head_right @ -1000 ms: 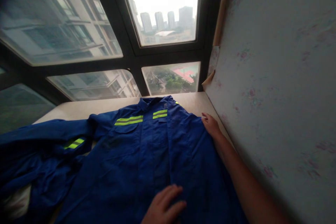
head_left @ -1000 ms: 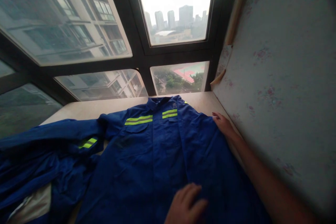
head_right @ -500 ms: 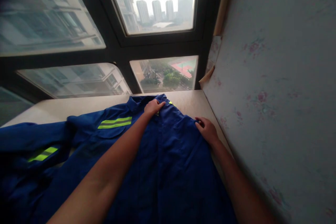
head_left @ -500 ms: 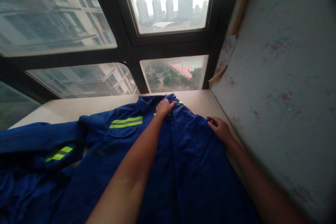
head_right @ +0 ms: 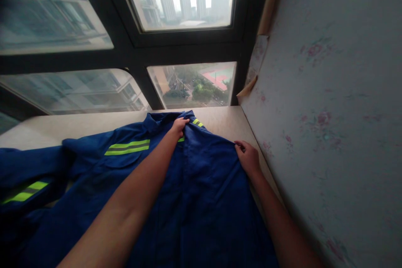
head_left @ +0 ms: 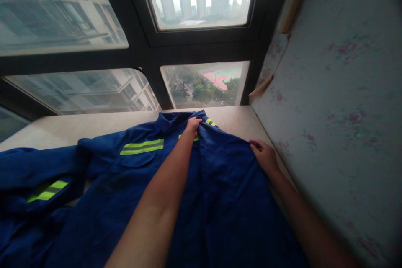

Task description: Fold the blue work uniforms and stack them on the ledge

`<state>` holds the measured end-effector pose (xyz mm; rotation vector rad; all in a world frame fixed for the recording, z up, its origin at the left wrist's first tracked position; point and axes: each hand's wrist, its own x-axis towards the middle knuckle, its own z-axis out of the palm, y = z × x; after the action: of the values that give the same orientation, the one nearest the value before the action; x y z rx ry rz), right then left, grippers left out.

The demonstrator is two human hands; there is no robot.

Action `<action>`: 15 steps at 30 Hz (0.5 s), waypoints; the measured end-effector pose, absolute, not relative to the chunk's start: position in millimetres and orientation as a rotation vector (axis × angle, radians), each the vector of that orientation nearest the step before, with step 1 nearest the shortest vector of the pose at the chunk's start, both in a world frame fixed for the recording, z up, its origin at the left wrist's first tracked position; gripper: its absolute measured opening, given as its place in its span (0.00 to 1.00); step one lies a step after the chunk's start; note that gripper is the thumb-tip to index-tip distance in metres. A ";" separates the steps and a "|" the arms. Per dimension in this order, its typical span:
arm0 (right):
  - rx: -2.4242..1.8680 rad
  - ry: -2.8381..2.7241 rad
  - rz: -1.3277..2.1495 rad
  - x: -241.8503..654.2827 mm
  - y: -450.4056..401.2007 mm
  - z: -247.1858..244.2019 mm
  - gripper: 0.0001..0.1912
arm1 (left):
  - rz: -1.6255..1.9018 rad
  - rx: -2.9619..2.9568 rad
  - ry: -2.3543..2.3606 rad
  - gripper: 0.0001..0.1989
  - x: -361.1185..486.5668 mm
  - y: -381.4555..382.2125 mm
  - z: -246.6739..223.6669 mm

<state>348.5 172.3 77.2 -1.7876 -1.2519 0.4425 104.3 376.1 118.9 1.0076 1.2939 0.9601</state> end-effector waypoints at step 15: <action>-1.851 -1.575 0.168 351.0 176.6 59.2 0.19 | 0.502 2.548 0.707 0.35 78.7 33.8 121.5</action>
<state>351.0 176.6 59.2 -1.8512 -1.5746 0.1676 78.7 33.8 121.5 2.5476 0.7066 0.5015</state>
